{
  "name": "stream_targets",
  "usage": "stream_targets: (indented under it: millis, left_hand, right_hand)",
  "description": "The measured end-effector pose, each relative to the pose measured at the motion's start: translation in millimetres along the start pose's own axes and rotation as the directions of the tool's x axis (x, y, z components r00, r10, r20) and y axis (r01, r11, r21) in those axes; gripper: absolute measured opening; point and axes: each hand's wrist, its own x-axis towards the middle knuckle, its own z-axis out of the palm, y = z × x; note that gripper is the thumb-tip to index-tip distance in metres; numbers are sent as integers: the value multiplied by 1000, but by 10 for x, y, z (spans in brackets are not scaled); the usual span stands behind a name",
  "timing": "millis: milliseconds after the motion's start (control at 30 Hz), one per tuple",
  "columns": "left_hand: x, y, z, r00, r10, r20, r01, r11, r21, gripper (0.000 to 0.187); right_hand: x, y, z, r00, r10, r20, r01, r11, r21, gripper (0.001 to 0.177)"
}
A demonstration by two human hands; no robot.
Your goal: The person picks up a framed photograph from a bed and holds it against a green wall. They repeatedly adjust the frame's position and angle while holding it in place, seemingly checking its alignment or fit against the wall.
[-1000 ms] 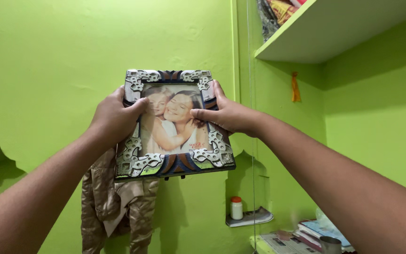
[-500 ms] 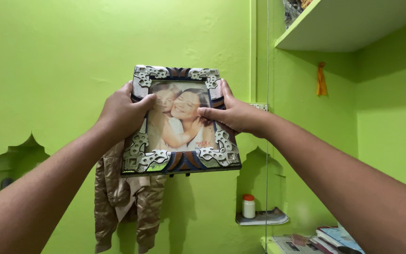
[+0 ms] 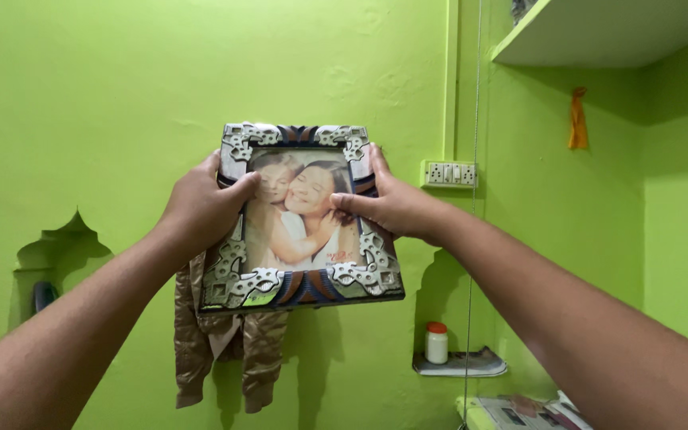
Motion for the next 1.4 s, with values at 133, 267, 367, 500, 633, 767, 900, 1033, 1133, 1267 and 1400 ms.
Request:
stream_targets:
  millis: [133,267,367,500,633,767,900,1033,1133,1267,1400]
  left_hand:
    - [2,69,11,1000,-17,-3,17,1000,12,60]
    - [-21,154,41,999,-53,4,53,998,20,57]
    - [-54,225,56,994,-109,13,109,994,10,60]
    - [4,275,71,999,-39,-10,39,999,28,65]
    - [125,329,87,996,-90,13,90,996,20,75]
    - [151,390,51,998,-66,22,64,996,67,67]
    - [139,426,61,999,-37,16,36,999,28,62]
    - [127,415,63,1000,-19,5,19,999,28,60]
    - [148,412,87,1000,8,-8,-7,1000,28,60]
    - [141,441,96,1000,-6,-9,6,999,37,70]
    - [137,512,75,999,-53,14,52,996,73,72]
  right_hand:
    - [42,114,-60,996,85,11,-85,996,22,135]
    - [1,129,-97,998,54,14,-54,998,9,133]
    - [-86,41,-126,993,115,29,-116,993,14,133]
    - [-159,-96,-216,979,197,51,-201,976,85,132]
    - [-161,-180,-342,979,197,57,-202,973,108,131]
    - [-135,-190,-436,977,205,56,-209,974,82,132]
    - [-152,-166,-480,990,138,22,-139,989,49,132]
    - [-209,-187,-484,984,174,29,-175,982,68,133]
    - [-228,-191,-489,984,178,28,-179,981,71,133]
    - [-241,-176,-514,985,171,32,-173,982,70,134]
    - [-250,-154,-553,990,137,41,-141,983,114,135]
